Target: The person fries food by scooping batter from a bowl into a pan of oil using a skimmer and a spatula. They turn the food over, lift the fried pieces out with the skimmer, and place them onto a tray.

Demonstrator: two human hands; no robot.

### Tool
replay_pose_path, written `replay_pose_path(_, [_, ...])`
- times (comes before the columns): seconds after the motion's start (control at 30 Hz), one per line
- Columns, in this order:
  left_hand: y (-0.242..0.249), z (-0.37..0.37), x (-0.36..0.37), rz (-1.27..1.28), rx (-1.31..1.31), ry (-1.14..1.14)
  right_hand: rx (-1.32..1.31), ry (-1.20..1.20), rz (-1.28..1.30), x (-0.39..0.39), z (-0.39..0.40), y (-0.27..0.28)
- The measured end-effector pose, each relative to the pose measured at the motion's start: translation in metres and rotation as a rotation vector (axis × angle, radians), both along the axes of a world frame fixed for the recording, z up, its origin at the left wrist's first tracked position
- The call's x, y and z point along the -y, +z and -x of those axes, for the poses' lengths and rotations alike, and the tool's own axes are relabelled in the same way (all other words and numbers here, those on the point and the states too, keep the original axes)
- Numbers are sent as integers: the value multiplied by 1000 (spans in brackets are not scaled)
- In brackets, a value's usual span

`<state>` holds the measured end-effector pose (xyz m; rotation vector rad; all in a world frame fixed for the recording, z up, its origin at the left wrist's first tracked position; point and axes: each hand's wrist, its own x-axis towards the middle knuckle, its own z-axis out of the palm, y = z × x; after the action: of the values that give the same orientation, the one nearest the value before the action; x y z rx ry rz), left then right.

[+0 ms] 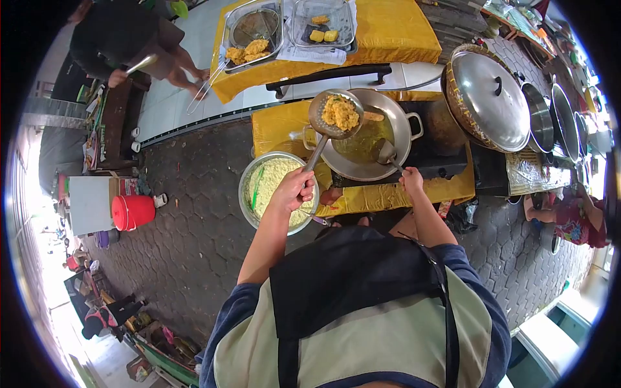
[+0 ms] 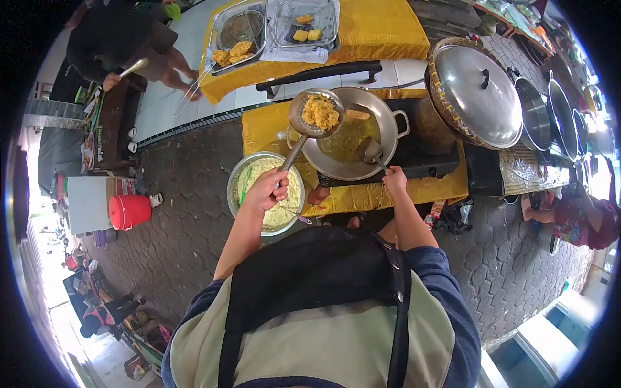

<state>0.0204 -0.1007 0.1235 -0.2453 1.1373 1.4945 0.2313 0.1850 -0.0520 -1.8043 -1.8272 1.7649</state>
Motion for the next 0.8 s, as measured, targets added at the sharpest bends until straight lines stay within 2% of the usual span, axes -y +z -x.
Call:
replay_pose_path(0.13, [17, 1, 0, -17, -43, -5, -112, -71, 230, -2, 12, -12])
replay_pose_path(0.23, [29, 1, 0, -39, -56, 3, -157, -48, 304, -5, 21, -21])
replay_pose_path(0.57, [59, 4, -3, -65, -79, 5, -120, -53, 409, 4, 44, -35])
replay_pose_path(0.8, [66, 6, -4, -53, -110, 20, -242, -109, 489, 15, 55, -45])
